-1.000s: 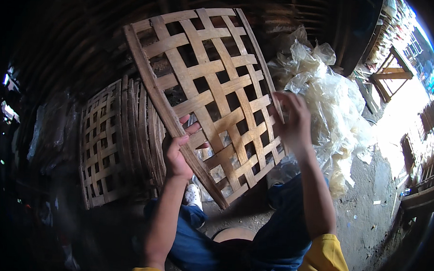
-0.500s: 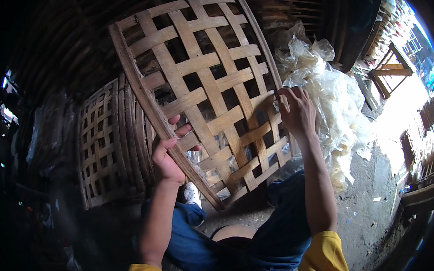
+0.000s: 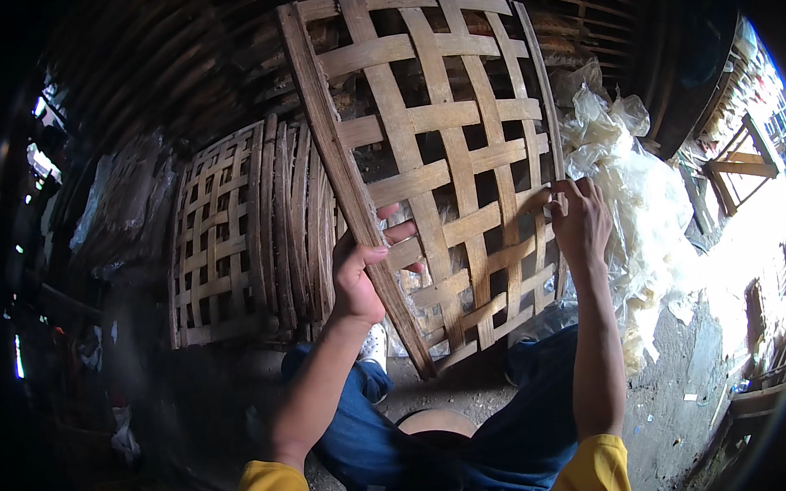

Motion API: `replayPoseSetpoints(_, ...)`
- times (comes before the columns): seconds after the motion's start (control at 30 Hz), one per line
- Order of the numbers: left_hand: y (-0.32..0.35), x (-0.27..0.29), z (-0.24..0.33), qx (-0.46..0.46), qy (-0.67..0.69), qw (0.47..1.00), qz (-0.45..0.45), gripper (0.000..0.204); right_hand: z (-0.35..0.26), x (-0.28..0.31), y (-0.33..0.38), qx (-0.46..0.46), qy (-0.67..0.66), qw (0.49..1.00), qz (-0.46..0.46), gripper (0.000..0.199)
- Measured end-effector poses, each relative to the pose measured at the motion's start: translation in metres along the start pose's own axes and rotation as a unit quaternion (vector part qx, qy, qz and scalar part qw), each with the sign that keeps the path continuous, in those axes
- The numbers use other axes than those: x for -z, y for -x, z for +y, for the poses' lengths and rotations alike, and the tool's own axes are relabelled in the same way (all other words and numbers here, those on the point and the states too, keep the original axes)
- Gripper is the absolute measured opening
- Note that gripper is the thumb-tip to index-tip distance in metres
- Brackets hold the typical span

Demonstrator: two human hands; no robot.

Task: The person sits on the floor and assembles a wooden lattice panel by hand, inserting thin wooden strips into the grid and adjusting them to fit. The person repeatedly lifts and repositions the lattice to align the pieces.

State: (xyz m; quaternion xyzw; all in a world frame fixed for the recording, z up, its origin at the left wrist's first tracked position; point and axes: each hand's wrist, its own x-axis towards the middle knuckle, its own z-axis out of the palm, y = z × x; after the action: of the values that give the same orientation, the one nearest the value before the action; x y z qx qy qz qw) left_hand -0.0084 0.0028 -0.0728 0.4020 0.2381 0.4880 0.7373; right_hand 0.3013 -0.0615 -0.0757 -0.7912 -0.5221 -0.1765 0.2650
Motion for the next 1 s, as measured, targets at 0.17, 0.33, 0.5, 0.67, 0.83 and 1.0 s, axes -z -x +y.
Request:
replayPoseSetpoints(0.17,0.002,-0.003,0.003,0.0,-0.026,1.0,-0.017,0.066,0.009,-0.017,0.0,0.019,0.014,1.0,0.017,0.021)
replayPoseSetpoints(0.33,0.002,-0.008,-0.002,0.0,-0.026,0.999,0.022,0.068,0.011,-0.021,0.0,0.04,0.02,0.999,0.011,0.015)
replayPoseSetpoints(0.5,0.002,-0.012,-0.002,0.001,-0.012,0.999,0.052,0.068,0.014,-0.008,0.003,-0.009,-0.089,0.996,-0.024,0.019)
replayPoseSetpoints(0.67,0.005,-0.013,-0.007,-0.018,-0.018,0.997,0.069,0.067,0.045,0.005,0.011,-0.086,-0.386,0.916,0.07,0.021)
replayPoseSetpoints(0.83,0.003,-0.012,-0.008,-0.035,-0.063,0.996,0.052,0.068,0.073,0.016,0.012,-0.164,-0.445,0.88,0.011,0.022)
replayPoseSetpoints(1.0,0.004,-0.009,-0.008,-0.044,-0.052,0.996,0.048,0.07,0.091,0.011,0.017,-0.146,-0.421,0.895,0.013,0.022)
